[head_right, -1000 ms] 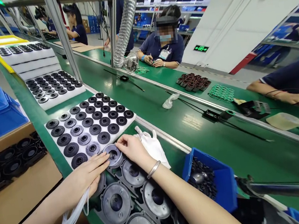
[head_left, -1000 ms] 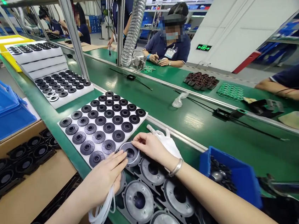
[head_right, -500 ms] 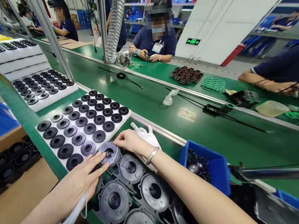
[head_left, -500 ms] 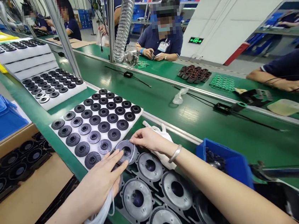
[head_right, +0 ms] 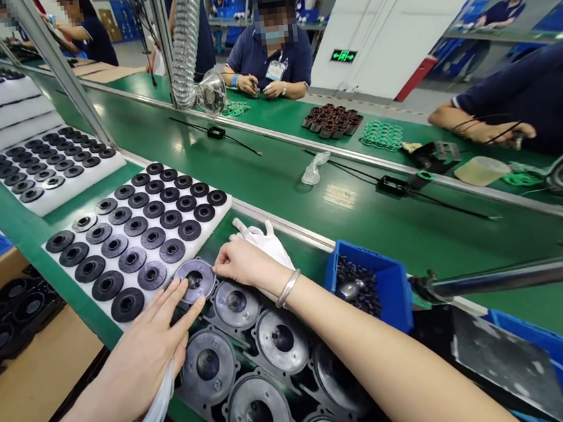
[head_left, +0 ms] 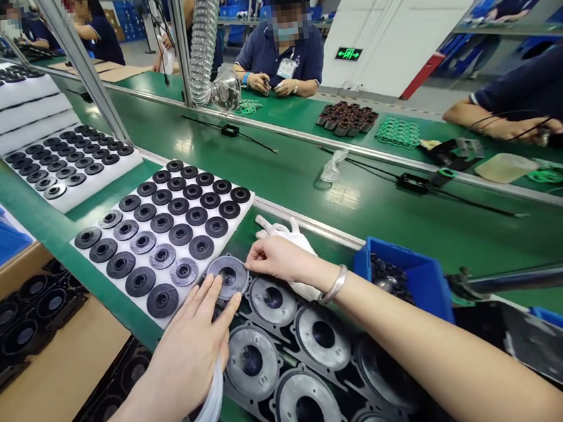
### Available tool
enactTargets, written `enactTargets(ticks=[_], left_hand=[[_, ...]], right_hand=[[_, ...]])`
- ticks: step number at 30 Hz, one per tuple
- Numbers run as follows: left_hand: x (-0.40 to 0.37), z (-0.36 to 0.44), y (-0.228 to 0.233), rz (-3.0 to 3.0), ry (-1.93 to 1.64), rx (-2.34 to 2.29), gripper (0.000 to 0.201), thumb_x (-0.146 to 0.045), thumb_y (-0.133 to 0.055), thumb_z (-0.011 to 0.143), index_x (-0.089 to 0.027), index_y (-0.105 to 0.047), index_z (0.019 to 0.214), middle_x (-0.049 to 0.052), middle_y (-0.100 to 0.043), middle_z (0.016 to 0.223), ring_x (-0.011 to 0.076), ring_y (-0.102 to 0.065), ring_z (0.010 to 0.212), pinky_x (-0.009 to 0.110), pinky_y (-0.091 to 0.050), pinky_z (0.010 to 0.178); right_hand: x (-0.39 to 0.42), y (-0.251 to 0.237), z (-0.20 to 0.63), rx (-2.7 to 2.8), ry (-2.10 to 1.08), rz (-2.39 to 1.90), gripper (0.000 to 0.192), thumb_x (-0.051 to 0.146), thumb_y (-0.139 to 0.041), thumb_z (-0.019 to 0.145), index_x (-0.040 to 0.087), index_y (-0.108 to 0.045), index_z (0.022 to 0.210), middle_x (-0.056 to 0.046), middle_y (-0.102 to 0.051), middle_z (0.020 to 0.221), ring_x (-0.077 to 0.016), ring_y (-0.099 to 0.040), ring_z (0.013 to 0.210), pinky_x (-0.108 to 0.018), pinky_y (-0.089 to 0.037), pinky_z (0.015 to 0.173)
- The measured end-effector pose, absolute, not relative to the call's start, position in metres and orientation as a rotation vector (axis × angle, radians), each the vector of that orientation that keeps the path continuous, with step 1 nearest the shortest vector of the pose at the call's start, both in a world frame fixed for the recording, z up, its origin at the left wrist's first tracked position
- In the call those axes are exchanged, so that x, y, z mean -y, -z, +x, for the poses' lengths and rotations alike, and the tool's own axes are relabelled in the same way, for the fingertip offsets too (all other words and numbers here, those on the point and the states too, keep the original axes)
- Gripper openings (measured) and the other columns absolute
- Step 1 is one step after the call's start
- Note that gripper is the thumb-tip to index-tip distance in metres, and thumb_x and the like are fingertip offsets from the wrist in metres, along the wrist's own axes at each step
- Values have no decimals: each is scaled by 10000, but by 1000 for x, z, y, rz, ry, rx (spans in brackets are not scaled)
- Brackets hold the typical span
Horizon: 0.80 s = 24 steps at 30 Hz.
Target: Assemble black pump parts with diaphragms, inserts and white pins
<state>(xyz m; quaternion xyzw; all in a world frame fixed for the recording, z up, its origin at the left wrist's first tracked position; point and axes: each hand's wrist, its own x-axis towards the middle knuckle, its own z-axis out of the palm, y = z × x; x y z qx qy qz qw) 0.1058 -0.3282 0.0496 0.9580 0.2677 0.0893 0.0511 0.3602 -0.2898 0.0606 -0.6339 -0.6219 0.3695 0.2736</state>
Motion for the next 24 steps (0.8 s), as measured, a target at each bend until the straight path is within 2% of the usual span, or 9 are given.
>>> enactTargets(ticks=[4,7,9,11,14,16,19,24], left_hand=[[327,105,-47,2917,-357,-807,576,-115,-493,903,-183,-456,1473,228,-359,1564,376,-337,1460,542,-419,1130],[327,103,-55,2779,-528,-824,443,-139,-439,965,-157,-520,1401,186,-486,1482,311,-465,1390,480,-452,1119],[329,104,-66,2602,-653,-884,374,-158,-396,1000,-160,-552,1340,141,-583,1374,229,-589,1263,375,-520,1050],[331,107,-77,2463,-711,-919,341,-165,-400,1000,-169,-566,1298,105,-663,1206,183,-680,1067,303,-589,894],[335,112,-86,2418,-729,-914,317,-170,-440,972,-154,-576,1258,71,-702,976,182,-706,839,298,-610,716],[337,115,-86,2430,-749,-867,301,-164,-440,974,-154,-579,1240,77,-714,997,192,-711,875,314,-613,757],[343,115,-82,2427,-740,-699,313,-165,-430,996,-178,-556,1282,90,-710,1124,184,-706,994,292,-606,843],[354,109,-76,2405,-741,-430,455,-229,-426,1029,-230,-412,1484,66,-723,1021,151,-715,848,241,-608,763]], right_hand=[[292,-74,363,1575,-868,-1815,262,341,-715,803,190,-610,617,-29,-642,632,-157,-540,583,-310,-392,593],[312,-96,355,1502,-834,-1738,256,357,-648,871,178,-618,690,-26,-635,675,-146,-531,607,-300,-399,608],[336,-111,341,1530,-1113,-1550,261,417,-651,883,171,-663,796,-16,-629,704,-134,-529,609,-280,-409,593],[361,-121,324,1511,-1537,-1308,314,470,-697,855,165,-689,928,-5,-625,722,-123,-534,609,-261,-425,582],[389,-125,304,1346,-1750,-1198,375,494,-788,776,149,-665,858,16,-592,674,-101,-514,588,-233,-416,564],[398,-122,300,1226,-1745,-1231,402,496,-826,733,149,-628,773,34,-562,612,-83,-481,537,-216,-382,521],[402,-118,307,1093,-1792,-1215,421,505,-831,724,157,-595,741,45,-552,547,-73,-450,476,-207,-338,479],[404,-114,330,1139,-1625,-1285,466,592,-737,786,166,-563,713,36,-553,535,-71,-411,456,-217,-282,469]])
